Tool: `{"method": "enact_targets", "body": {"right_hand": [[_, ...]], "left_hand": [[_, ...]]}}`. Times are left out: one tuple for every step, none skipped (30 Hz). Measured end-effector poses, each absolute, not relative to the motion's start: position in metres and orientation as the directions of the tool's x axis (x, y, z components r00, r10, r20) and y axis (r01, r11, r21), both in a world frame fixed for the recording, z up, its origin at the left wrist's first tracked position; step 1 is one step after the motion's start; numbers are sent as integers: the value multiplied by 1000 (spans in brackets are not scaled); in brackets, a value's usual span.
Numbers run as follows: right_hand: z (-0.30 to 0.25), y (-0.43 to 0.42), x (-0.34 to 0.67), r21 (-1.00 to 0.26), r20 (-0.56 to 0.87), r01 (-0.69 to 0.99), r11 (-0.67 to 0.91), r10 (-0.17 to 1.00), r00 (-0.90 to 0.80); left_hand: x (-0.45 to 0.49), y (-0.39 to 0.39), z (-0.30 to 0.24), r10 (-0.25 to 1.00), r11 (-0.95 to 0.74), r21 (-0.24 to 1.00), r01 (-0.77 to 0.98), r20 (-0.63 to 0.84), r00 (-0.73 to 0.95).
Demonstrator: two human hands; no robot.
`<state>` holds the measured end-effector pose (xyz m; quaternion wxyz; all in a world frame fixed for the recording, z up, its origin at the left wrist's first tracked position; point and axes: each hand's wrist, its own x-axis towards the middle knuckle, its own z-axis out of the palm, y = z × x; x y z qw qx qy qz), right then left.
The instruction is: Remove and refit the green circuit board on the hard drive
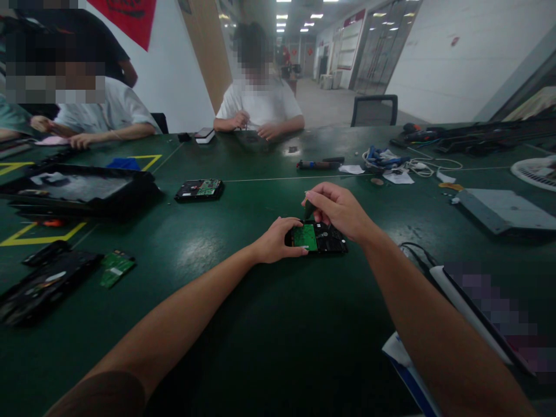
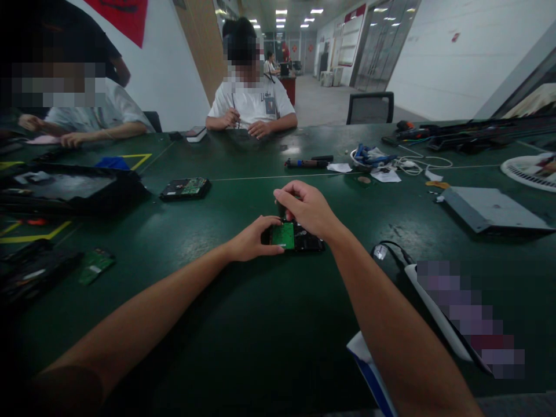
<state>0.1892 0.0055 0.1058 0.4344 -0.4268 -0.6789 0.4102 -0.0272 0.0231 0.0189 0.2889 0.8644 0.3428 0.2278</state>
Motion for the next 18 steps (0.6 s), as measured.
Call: {"method": "enact_targets", "body": {"right_hand": [[105, 6, 188, -935, 235, 202, 291, 937, -258], [105, 6, 188, -942, 231, 180, 282, 938, -260], [105, 6, 187, -949, 225, 158, 271, 939, -261], [105, 6, 186, -956, 217, 137, 259, 940, -262], [106, 6, 186, -962, 206, 120, 244, 942, -265], [106, 6, 186, -967, 193, 109, 229, 943, -270], [107, 6, 186, -970, 183, 107, 219, 944, -275], [107, 7, 186, -970, 178, 113, 216, 943, -281], [108, 7, 186, -966, 179, 128, 222, 942, -285], [108, 7, 187, -959, 188, 151, 238, 939, -287], [108, 7, 187, -949, 204, 178, 261, 936, -286], [108, 6, 188, -938, 220, 203, 283, 934, -282], [108, 6, 188, -927, 235, 224, 300, 932, -276], [108, 6, 188, -920, 245, 240, 310, 932, -267], [108, 6, 189, -917, 250, 249, 313, 934, -256], [108, 5, 189, -918, 251, 248, 310, 937, -245], [107, 5, 189, -923, 248, 238, 303, 939, -237], [107, 5, 188, -929, 243, 221, 296, 941, -236]], "left_hand": [[-27, 23, 19, 724, -599, 655, 460, 197, 661], [-27, 23, 18, 724, -601, 654, 460, 201, 660], [-27, 24, 18, 724, -602, 654, 458, 205, 659], [-27, 24, 17, 723, -604, 654, 456, 209, 659], [-27, 24, 16, 723, -605, 654, 454, 211, 658], [-27, 24, 16, 723, -605, 655, 453, 213, 658], [-27, 24, 16, 723, -606, 655, 452, 215, 656], [-27, 24, 16, 723, -605, 655, 452, 215, 656], [-27, 24, 16, 724, -604, 655, 454, 213, 656], [-27, 24, 16, 725, -601, 657, 456, 208, 656], [-27, 24, 17, 727, -597, 658, 458, 203, 656], [-27, 24, 18, 728, -594, 660, 460, 197, 657], [-27, 24, 18, 729, -591, 661, 462, 192, 657], [-27, 23, 19, 729, -589, 662, 463, 188, 658], [-27, 23, 20, 728, -589, 662, 463, 188, 659], [-27, 23, 20, 728, -591, 661, 463, 188, 660], [-27, 23, 20, 726, -593, 660, 462, 190, 661], [-27, 23, 20, 725, -595, 658, 461, 192, 661]]}}
